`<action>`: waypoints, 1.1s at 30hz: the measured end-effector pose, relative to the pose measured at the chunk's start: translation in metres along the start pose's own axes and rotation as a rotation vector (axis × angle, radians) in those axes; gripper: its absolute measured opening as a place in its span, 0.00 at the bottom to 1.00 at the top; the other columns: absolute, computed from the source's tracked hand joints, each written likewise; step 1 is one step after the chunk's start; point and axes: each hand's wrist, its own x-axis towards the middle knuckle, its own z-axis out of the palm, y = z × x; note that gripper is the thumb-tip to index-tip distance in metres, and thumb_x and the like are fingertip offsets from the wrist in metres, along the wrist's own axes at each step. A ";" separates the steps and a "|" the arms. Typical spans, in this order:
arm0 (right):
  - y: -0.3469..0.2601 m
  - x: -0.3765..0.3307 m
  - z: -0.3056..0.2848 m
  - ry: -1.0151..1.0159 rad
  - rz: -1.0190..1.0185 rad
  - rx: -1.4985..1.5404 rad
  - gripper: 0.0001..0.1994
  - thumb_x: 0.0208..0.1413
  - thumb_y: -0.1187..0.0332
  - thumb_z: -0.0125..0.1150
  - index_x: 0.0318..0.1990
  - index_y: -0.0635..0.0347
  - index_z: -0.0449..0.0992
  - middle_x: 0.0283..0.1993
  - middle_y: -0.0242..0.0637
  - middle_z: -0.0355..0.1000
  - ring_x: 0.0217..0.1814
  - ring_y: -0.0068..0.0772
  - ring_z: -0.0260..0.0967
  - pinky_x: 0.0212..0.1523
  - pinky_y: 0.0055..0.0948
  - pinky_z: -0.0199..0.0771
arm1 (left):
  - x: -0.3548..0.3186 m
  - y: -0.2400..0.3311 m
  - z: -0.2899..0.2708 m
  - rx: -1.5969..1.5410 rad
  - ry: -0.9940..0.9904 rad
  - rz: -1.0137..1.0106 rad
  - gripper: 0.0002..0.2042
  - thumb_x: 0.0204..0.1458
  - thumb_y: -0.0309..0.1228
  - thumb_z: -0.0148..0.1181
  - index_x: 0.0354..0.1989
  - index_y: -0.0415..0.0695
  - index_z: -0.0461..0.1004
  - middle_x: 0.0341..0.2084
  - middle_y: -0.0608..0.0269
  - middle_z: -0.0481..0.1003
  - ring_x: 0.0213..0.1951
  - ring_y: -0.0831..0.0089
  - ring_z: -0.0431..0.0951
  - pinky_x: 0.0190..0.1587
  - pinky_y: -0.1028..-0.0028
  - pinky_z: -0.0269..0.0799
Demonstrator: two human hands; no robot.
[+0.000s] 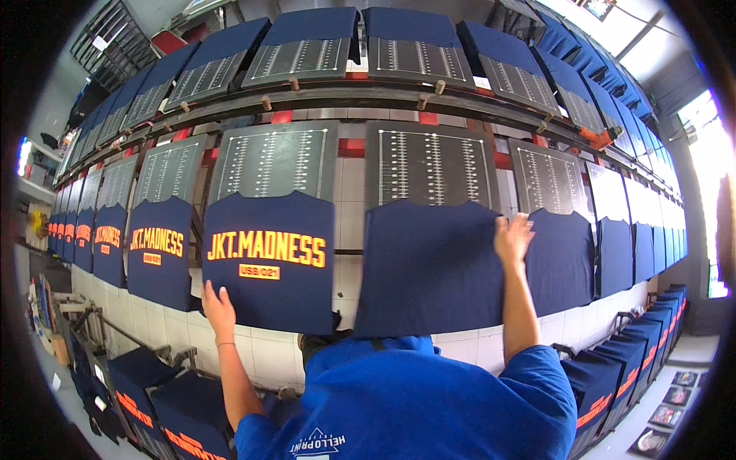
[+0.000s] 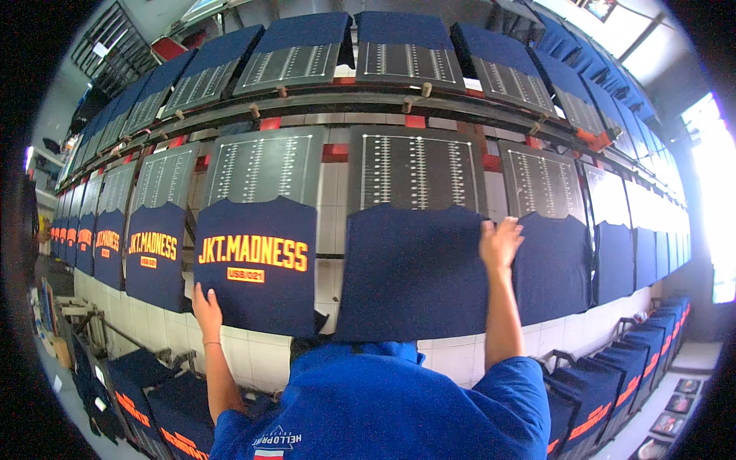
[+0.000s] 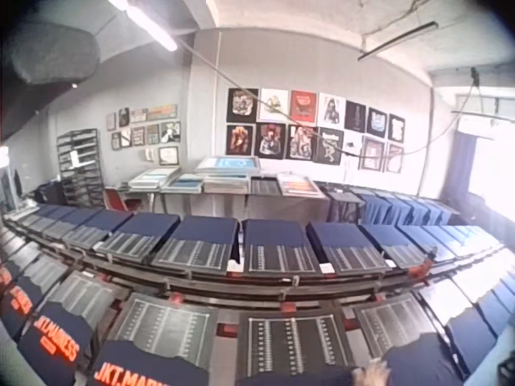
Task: The person picks up t-shirts and places them onto printing platens, smoothing the fabric by hand and aligning the collars with the edges of the platens.
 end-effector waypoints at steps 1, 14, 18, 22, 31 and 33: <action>0.006 -0.001 -0.019 0.010 0.040 0.037 0.38 0.69 0.44 0.37 0.71 0.73 0.51 0.76 0.59 0.46 0.79 0.63 0.39 0.74 0.61 0.40 | 0.017 -0.034 0.000 -0.079 -0.032 -0.056 0.27 0.64 0.38 0.53 0.66 0.32 0.60 0.65 0.36 0.62 0.67 0.42 0.61 0.69 0.54 0.56; -0.496 -0.441 -0.197 -1.206 -0.872 0.760 0.31 0.56 0.43 0.57 0.55 0.63 0.76 0.53 0.53 0.76 0.58 0.54 0.73 0.59 0.45 0.72 | 0.014 -0.133 -0.109 -1.129 -0.868 -0.240 0.15 0.62 0.33 0.58 0.50 0.34 0.77 0.45 0.64 0.79 0.47 0.75 0.75 0.54 0.73 0.69; -0.555 -0.463 -0.168 -0.897 -0.649 0.930 0.26 0.57 0.52 0.56 0.48 0.72 0.76 0.46 0.65 0.75 0.51 0.64 0.74 0.50 0.52 0.75 | 0.020 -0.104 -0.112 -1.039 -0.712 0.240 0.18 0.58 0.32 0.63 0.53 0.35 0.73 0.53 0.54 0.71 0.55 0.69 0.70 0.59 0.71 0.65; -0.520 -0.345 -0.260 -0.519 -1.002 0.840 0.12 0.54 0.69 0.54 0.39 0.69 0.78 0.33 0.53 0.75 0.39 0.54 0.74 0.45 0.46 0.73 | 0.021 -0.027 -0.105 -0.967 -0.378 0.390 0.29 0.53 0.39 0.69 0.60 0.36 0.68 0.61 0.42 0.63 0.62 0.54 0.66 0.63 0.63 0.63; -0.421 -0.082 -0.464 -0.300 -0.093 2.053 0.12 0.63 0.64 0.51 0.45 0.63 0.73 0.44 0.44 0.75 0.45 0.41 0.73 0.47 0.45 0.75 | 0.223 0.038 -0.130 -0.842 -0.021 0.296 0.10 0.52 0.24 0.57 0.41 0.33 0.73 0.35 0.39 0.78 0.41 0.42 0.78 0.46 0.56 0.72; -0.406 -0.027 -0.450 -0.348 0.029 2.096 0.11 0.63 0.64 0.51 0.46 0.63 0.72 0.44 0.44 0.75 0.46 0.42 0.72 0.49 0.46 0.75 | 0.297 0.047 -0.184 -0.692 0.446 0.456 0.11 0.48 0.21 0.58 0.41 0.33 0.73 0.36 0.40 0.77 0.43 0.41 0.77 0.47 0.55 0.70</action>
